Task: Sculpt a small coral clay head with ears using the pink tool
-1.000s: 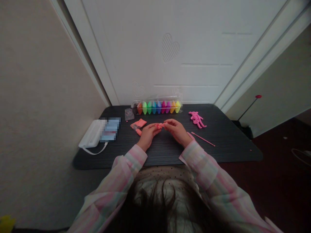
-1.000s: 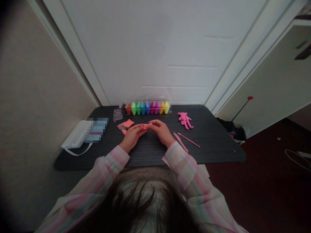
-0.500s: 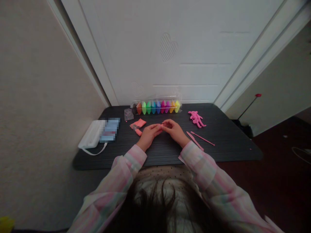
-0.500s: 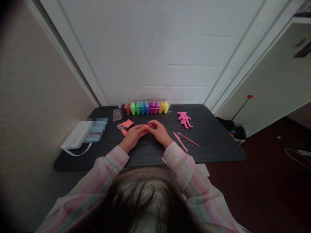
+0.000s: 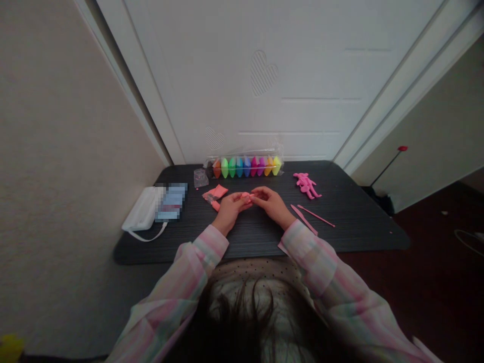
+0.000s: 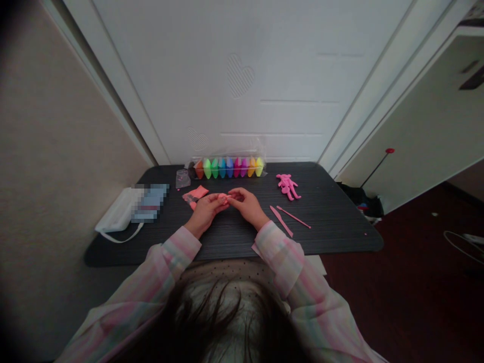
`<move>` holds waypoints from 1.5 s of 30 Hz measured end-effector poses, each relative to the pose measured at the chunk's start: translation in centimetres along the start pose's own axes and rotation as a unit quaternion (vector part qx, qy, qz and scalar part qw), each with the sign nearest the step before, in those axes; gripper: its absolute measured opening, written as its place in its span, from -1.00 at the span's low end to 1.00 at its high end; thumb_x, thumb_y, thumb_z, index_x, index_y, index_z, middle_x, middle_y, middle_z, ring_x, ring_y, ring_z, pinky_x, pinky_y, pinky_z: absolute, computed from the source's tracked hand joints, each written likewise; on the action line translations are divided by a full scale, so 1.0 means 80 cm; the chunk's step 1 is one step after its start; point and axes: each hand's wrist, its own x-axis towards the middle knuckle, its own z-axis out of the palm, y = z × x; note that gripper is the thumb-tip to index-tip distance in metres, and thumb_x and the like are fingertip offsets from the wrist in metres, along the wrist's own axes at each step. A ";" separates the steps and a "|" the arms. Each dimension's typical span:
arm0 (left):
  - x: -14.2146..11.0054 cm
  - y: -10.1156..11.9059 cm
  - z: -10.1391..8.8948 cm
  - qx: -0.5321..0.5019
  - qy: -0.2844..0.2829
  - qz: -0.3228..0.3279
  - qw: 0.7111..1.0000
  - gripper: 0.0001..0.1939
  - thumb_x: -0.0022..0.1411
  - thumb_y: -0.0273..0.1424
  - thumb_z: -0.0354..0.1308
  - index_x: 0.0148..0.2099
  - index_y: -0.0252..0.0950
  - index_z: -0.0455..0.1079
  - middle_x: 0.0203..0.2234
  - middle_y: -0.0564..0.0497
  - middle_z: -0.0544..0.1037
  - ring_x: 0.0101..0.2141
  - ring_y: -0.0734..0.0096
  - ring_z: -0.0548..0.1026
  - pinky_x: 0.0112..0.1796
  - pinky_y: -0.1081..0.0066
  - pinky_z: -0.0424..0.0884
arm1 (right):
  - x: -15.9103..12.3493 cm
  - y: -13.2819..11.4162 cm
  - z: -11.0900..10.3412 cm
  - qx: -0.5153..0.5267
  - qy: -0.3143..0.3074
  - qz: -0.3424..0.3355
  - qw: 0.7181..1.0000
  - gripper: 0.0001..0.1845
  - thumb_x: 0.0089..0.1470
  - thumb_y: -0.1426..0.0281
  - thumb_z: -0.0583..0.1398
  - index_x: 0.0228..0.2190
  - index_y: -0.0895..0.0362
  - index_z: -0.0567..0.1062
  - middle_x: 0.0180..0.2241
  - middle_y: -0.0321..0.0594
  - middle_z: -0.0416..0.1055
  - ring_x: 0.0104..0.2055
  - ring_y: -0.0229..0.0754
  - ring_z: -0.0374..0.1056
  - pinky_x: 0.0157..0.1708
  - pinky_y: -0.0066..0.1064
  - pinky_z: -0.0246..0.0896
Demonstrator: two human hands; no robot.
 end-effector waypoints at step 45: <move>-0.007 0.002 0.005 0.004 -0.101 -0.064 0.993 -0.85 -0.09 -0.63 0.06 -0.41 -0.41 0.41 -0.44 -0.01 0.49 -0.40 0.50 0.43 -0.27 0.42 0.35 | 0.001 0.002 -0.003 -0.146 0.007 -0.033 0.989 -0.80 -0.17 0.32 0.17 -0.42 0.15 0.43 -0.43 -0.27 0.28 -0.41 -0.28 0.20 -0.37 -0.41 0.11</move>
